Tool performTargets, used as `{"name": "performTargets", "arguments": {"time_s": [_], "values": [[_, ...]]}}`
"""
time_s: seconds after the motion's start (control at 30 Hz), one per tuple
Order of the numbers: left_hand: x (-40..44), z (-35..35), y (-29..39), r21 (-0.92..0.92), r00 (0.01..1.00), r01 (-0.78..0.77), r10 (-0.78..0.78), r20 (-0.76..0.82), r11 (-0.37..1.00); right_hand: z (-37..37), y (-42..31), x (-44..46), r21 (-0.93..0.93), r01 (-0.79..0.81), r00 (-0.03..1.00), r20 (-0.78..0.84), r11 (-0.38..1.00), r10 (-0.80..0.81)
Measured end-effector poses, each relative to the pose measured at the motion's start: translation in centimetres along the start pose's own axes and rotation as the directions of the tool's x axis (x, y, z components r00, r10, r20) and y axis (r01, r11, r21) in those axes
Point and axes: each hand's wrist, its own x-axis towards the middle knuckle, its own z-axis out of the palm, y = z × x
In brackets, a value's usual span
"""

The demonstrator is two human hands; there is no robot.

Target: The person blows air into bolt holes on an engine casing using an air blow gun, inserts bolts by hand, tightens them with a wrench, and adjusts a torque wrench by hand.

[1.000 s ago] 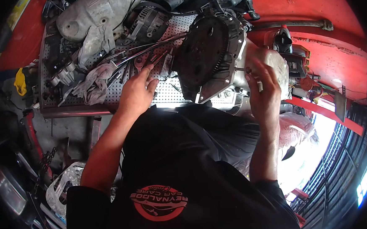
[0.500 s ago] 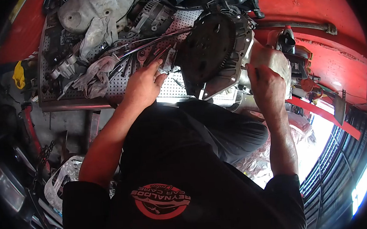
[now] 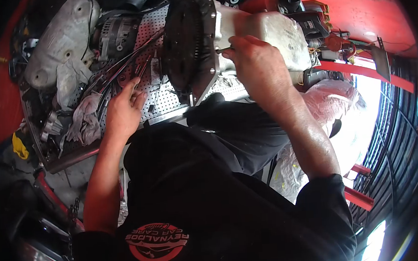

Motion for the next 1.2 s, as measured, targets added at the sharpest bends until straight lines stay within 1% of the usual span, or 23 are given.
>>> {"name": "performTargets", "arguments": {"time_s": [0.03, 0.1, 0.13, 0.17, 0.23, 0.27, 0.37, 0.43, 0.47, 0.5, 0.57, 0.63, 0.7, 0.73, 0.77, 0.8, 0.87, 0.93, 1.03, 1.1, 1.13, 1.17, 1.2], "values": [[0.2, 0.1, 0.2, 0.007, 1.000, -0.005, 0.005, 0.004, 1.000, -0.1, -0.1, 0.0, 0.004, -0.007, 1.000, -0.005, 1.000, 0.007], [0.0, -0.1, 0.6, 0.024, 0.999, 0.013, -0.014, 0.033, 1.000, -1.0, -1.2, 0.3, 0.003, -0.102, 0.994, 0.024, 0.995, 0.102], [0.1, -0.1, 0.8, 0.035, 0.999, 0.015, -0.016, 0.031, 0.999, -1.5, -1.4, 0.7, -0.037, -0.106, 0.992, 0.066, 0.994, 0.109], [0.2, 0.0, 1.0, 0.033, 0.998, 0.033, -0.034, 0.051, 0.999, -1.7, -1.4, 1.0, -0.028, -0.106, 0.992, 0.062, 0.994, 0.108], [0.3, 0.2, 1.2, 0.027, 0.996, 0.048, -0.049, 0.075, 0.999, -2.0, -1.1, 1.3, -0.062, -0.136, 0.971, 0.188, 0.989, 0.146], [0.4, 0.3, 1.3, 0.033, 0.997, 0.036, -0.038, 0.064, 0.999, -2.0, -0.9, 1.2, -0.063, -0.138, 0.971, 0.186, 0.988, 0.147], [0.5, 0.5, 1.5, 0.047, 0.999, 0.014, -0.017, 0.050, 0.999, -1.6, -0.2, 0.8, 0.007, -0.117, 0.985, 0.127, 0.993, 0.115], [0.4, 0.3, 1.8, 0.056, 0.999, 0.009, -0.012, 0.041, 0.998, -0.7, 0.4, 0.3, 0.234, -0.042, 0.998, -0.034, 0.971, 0.051], [0.2, 0.3, 2.3, 0.043, 0.997, 0.060, -0.061, 0.035, 0.997, -0.2, 0.3, 0.1, 0.264, -0.020, 0.993, -0.107, 0.964, 0.050], [0.2, 0.3, 2.6, 0.029, 0.993, 0.111, -0.112, 0.031, 0.993, 0.0, 0.2, 0.2, 0.271, -0.019, 0.993, -0.110, 0.963, 0.050], [0.2, 0.4, 2.5, 0.053, 0.993, 0.113, -0.115, 0.037, 0.992, 0.3, 0.0, 0.4, 0.337, -0.037, 0.991, -0.111, 0.941, 0.079], [0.3, 0.6, 2.2, 0.032, 0.993, 0.106, -0.107, 0.039, 0.994, 0.6, 0.3, 0.9, 0.340, -0.011, 0.988, -0.143, 0.940, 0.063], [0.4, 0.5, 2.2, 0.042, 0.992, 0.121, -0.122, 0.031, 0.992, 0.3, 0.5, 1.1, 0.346, 0.052, 0.992, -0.126, 0.937, -0.009], [0.4, 0.5, 2.2, 0.047, 0.991, 0.129, -0.130, 0.034, 0.991, 0.2, 0.5, 0.9, 0.353, 0.056, 0.992, -0.126, 0.934, -0.012], [0.4, 0.5, 2.0, 0.051, 0.991, 0.132, -0.134, 0.030, 0.990, 0.1, 0.6, 0.7, 0.344, 0.035, 0.997, -0.080, 0.938, -0.008], [0.4, 0.6, 1.5, 0.074, 0.994, 0.102, -0.105, 0.042, 0.992, 0.0, 0.7, 0.7, 0.332, 0.015, 0.999, -0.033, 0.943, -0.004], [0.6, 0.6, 1.3, 0.097, 0.996, 0.070, -0.075, 0.053, 0.993, 0.1, 0.9, 0.7, 0.359, 0.019, 0.999, -0.046, 0.933, -0.002], [0.7, 0.6, 1.4, 0.088, 0.987, 0.154, -0.157, 0.033, 0.984, 0.7, 1.0, 0.7, 0.384, 0.022, 0.998, -0.056, 0.923, -0.001], [1.0, 0.6, 0.9, 0.084, 0.988, 0.153, -0.155, 0.023, 0.985, 2.2, 1.1, 0.7, 0.405, 0.069, 0.996, -0.086, 0.912, -0.037], [1.2, 0.2, 1.4, 0.098, 0.977, 0.206, -0.211, 0.040, 0.974, 2.0, 1.0, 0.8, 0.342, 0.029, 0.999, 0.004, 0.939, -0.032], [1.5, 0.1, 1.7, 0.108, 0.966, 0.245, -0.253, 0.059, 0.963, 1.3, 0.8, 0.8, 0.320, -0.042, 0.993, 0.119, 0.947, 0.004], [1.6, 0.1, 1.7, 0.111, 0.964, 0.251, -0.259, 0.060, 0.962, 0.5, 0.6, 0.5, 0.325, -0.043, 0.992, 0.123, 0.945, 0.003], [1.8, 0.0, 1.6, 0.116, 0.979, 0.196, -0.201, 0.031, 0.974, -0.3, 0.3, 0.0, 0.300, -0.046, 0.997, 0.072, 0.953, 0.026]]}}
